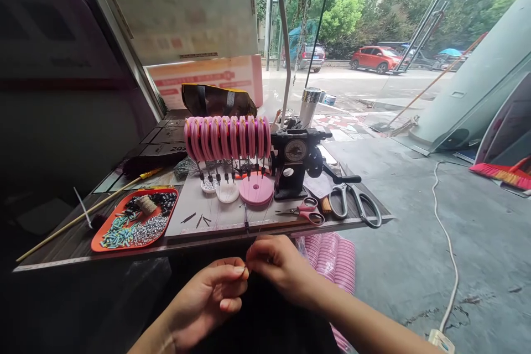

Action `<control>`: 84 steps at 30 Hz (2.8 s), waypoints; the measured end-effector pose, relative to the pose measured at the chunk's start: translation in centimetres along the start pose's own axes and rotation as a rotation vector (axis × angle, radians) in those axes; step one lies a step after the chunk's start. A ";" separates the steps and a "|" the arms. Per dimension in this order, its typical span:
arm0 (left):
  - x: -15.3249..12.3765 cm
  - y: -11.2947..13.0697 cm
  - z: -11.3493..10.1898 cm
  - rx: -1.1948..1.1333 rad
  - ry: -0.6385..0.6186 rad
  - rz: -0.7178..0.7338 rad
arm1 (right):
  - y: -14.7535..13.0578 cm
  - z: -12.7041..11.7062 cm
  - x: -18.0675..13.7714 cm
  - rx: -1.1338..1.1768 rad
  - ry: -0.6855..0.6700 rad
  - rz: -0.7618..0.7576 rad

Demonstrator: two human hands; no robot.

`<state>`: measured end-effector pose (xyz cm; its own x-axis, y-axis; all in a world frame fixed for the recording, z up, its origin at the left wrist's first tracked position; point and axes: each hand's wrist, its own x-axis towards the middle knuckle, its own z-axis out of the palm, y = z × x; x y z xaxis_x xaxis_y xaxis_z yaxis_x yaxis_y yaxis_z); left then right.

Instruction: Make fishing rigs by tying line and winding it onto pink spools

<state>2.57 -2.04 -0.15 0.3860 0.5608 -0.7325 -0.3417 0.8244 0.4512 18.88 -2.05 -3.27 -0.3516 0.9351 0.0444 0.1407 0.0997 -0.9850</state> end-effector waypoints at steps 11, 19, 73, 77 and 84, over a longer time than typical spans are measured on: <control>0.4 0.2 0.9 0.619 0.057 0.256 | 0.6 -0.5 -2.1 0.332 -0.178 0.345; -1.0 -0.6 0.7 1.178 0.200 0.822 | -2.5 1.8 -3.8 -0.555 0.056 -0.505; 0.5 0.1 0.7 0.196 -0.138 -0.007 | 1.2 0.5 -2.6 0.499 -0.065 0.201; 0.4 0.7 1.0 0.405 -0.104 0.059 | 1.2 0.1 -3.2 0.584 -0.087 0.231; 0.9 0.1 0.8 0.166 -0.095 -0.112 | 1.2 -1.0 -2.2 0.191 -0.011 0.095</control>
<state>3.58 -1.43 -0.39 0.4950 0.4636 -0.7349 -0.1496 0.8786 0.4535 20.80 -3.68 -4.33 -0.3553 0.9333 -0.0514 -0.0034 -0.0563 -0.9984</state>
